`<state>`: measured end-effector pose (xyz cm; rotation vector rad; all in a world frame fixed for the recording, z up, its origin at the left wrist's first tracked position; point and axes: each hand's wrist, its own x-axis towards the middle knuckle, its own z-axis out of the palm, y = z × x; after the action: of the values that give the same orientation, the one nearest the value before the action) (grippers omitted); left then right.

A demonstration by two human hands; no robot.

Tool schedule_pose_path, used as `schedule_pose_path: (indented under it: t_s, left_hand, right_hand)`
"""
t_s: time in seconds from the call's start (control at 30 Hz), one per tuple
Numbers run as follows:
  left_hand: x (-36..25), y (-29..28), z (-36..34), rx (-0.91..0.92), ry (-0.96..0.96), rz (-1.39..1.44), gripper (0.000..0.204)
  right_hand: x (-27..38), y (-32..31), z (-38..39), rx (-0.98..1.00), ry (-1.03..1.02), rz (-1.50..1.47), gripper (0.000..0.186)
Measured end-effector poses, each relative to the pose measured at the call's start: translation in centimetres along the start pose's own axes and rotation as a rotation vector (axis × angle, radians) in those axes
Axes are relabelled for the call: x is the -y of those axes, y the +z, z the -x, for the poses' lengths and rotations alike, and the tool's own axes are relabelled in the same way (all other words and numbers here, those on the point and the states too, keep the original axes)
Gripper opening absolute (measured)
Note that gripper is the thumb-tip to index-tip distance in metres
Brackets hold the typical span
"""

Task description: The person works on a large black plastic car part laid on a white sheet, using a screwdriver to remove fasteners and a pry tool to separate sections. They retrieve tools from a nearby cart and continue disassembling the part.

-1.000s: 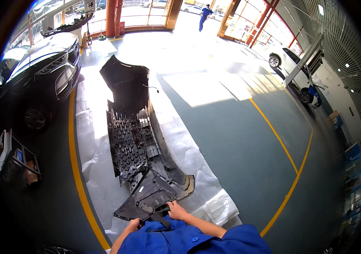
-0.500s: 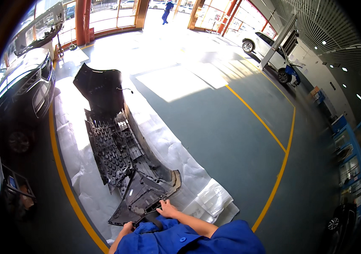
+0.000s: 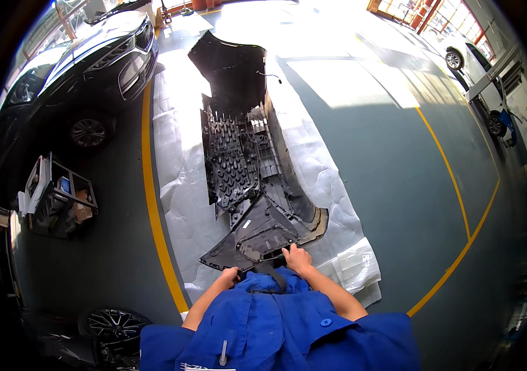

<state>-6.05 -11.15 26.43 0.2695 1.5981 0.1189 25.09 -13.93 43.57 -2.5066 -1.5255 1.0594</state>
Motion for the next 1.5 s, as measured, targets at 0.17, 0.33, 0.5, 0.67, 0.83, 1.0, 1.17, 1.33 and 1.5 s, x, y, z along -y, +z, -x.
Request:
schedule_pose_path:
  t_s: [0.17,0.33,0.5,0.67,0.83,1.0,1.17,1.33,1.5]
  left_hand:
    - [0.9,2.3,1.8,-0.001,0.014,0.038,0.019]
    - [0.8,-0.2,1.4,-0.043,-0.020,0.020,0.018]
    - [0.2,2.5,4.0,-0.065,0.017,-0.012,0.017]
    - [0.5,2.0,3.2,-0.066,0.002,0.049,0.015]
    - [0.7,2.7,2.7,-0.058,-0.027,-0.012,0.015]
    - [1.1,2.8,0.3,-0.078,0.022,0.023,0.017]
    - [1.0,1.9,-0.7,-0.130,0.000,0.048,0.018]
    - [0.3,3.9,3.1,-0.103,0.009,0.023,0.017]
    - [-0.3,3.9,2.4,-0.134,-0.018,-0.030,0.018]
  right_hand:
    - [-3.2,1.6,0.8,-0.242,-0.544,-0.166,0.045]
    - [-1.5,1.5,0.0,-0.066,-0.165,-0.061,0.032]
    - [-3.2,1.0,0.4,0.019,-0.053,-0.140,0.038]
    - [-2.8,2.4,1.3,-0.046,-0.095,-0.246,0.046]
    - [-3.0,1.6,0.9,0.129,0.006,-0.098,0.045]
    - [-5.4,2.6,0.2,-0.144,-0.194,-0.232,0.039]
    - [-3.9,2.4,-1.0,0.028,0.090,-0.095,0.043]
    - [-6.6,1.9,0.1,-0.132,-0.469,-0.127,0.052]
    - [-6.1,2.3,-2.0,0.132,0.270,-0.051,0.042]
